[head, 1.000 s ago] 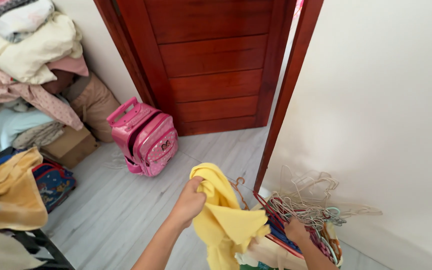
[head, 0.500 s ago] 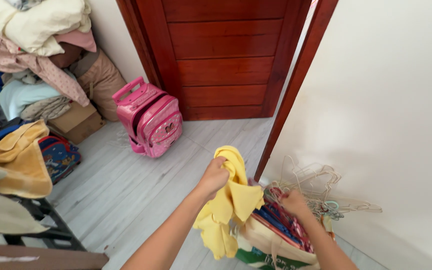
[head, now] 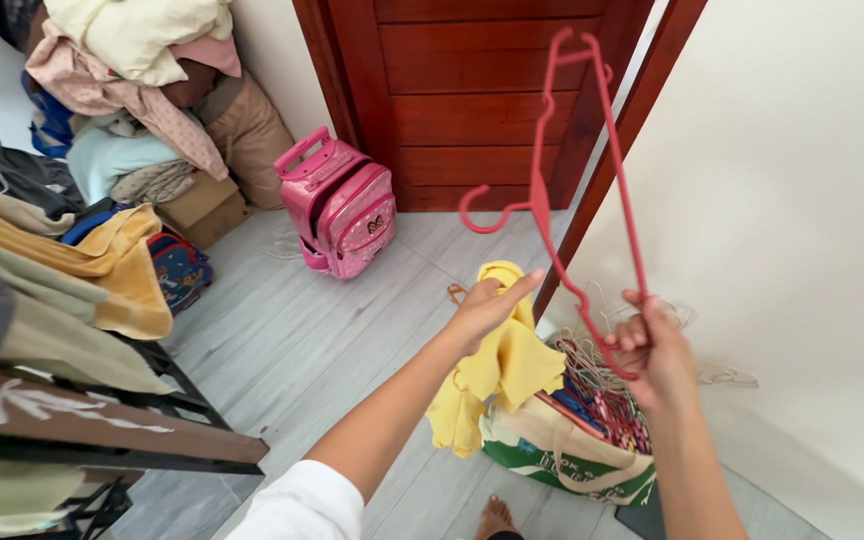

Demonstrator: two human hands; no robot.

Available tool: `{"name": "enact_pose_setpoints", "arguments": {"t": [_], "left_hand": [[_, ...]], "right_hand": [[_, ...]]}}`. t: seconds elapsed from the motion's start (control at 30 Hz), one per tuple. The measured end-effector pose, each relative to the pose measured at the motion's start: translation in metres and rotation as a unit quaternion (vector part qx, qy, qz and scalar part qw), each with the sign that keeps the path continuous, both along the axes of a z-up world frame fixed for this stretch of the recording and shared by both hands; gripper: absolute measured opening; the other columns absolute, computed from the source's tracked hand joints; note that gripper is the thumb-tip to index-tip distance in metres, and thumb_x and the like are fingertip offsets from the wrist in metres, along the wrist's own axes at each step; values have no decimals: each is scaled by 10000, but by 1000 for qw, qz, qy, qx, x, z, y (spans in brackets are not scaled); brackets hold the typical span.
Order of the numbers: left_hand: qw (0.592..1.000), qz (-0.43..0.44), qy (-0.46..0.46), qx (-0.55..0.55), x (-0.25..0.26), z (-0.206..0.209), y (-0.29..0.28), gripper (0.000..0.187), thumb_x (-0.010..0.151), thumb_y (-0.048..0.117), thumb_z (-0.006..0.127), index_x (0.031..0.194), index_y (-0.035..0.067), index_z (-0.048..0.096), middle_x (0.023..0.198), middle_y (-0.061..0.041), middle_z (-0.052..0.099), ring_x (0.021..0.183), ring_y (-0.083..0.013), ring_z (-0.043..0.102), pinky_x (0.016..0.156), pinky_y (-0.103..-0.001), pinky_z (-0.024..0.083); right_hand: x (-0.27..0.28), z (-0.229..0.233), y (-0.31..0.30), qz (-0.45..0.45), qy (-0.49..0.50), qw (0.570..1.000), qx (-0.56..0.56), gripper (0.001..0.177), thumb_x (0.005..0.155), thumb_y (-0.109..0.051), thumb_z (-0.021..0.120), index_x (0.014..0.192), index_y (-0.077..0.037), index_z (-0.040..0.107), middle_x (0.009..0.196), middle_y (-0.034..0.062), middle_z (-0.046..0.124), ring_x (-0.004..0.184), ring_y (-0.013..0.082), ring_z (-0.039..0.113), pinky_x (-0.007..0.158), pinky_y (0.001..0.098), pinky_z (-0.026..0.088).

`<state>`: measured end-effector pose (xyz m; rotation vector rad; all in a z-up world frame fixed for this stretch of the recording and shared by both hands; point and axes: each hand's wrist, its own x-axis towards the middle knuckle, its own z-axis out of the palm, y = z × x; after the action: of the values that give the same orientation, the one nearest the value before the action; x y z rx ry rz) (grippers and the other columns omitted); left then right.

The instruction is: The person takes clothes from a pink laundry basket, places them on hangers, and hangs them on a metal clothing rack. The person handles a yellow top, a green t-shirt, and a striped top, placing each on a hanger and then on the rack.

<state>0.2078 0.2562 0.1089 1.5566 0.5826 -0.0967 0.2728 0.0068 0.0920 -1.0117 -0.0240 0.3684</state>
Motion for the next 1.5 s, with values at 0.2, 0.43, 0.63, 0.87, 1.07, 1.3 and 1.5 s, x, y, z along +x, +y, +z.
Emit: {"name": "enact_pose_setpoints", "arguments": {"t": [0.2,0.43,0.63,0.87,1.07,1.3,1.5], "left_hand": [[986,5,-130,-105,-24,21,-18,480,1023,466,553,1020,2,675,880,-62,663,803,-152,606,723,-373,508],[975,-3,-141,169,-58,26,-37,348,1013,281,515,944,-32,649,906,-212,653,881,-377,655,804,-484,498],[899,-137,-233,344,-103,44,-45,237,929,127,532,986,-26,704,1128,-281,677,1218,-481,541,1099,-542,373],[880,-284,-166,341,-143,93,-31,423,883,379,715,999,-26,672,1158,-292,628,1100,-416,633,971,-482,506],[842,-251,-181,442,-161,125,-4,328,784,28,662,1110,-7,671,1349,-214,591,1218,-412,578,1015,-491,480],[781,-299,-218,503,-173,154,-3,561,634,-73,714,1180,-4,603,1530,-267,333,1279,-427,469,1045,-472,423],[810,-317,-312,382,-162,188,13,563,678,-38,637,1240,-19,610,1379,-257,549,1335,-414,508,1118,-410,423]], "right_hand": [[-65,-10,27,124,86,988,-30,394,1070,-336,560,1270,-6,640,653,-53,446,623,98,485,699,321,449],[-123,36,65,51,-134,965,-217,570,954,-290,612,1462,-38,557,1339,71,649,1247,165,582,1051,344,430],[-130,92,82,61,-70,980,-178,490,907,-174,689,1351,-23,546,1202,36,644,1123,154,609,934,347,488],[-124,101,42,-13,16,988,-150,152,966,-152,553,1102,-102,594,804,35,629,676,159,642,581,343,522],[-162,128,-14,-158,-125,972,-123,240,1116,-319,535,1088,-96,618,671,-51,377,519,56,310,449,258,223],[-218,168,-6,-202,-256,944,56,477,1141,-497,479,911,-80,506,606,-26,274,490,94,215,485,297,186],[-230,124,52,-118,-283,949,78,489,1122,-471,496,843,-71,530,603,-26,312,530,112,307,512,314,256]]}}
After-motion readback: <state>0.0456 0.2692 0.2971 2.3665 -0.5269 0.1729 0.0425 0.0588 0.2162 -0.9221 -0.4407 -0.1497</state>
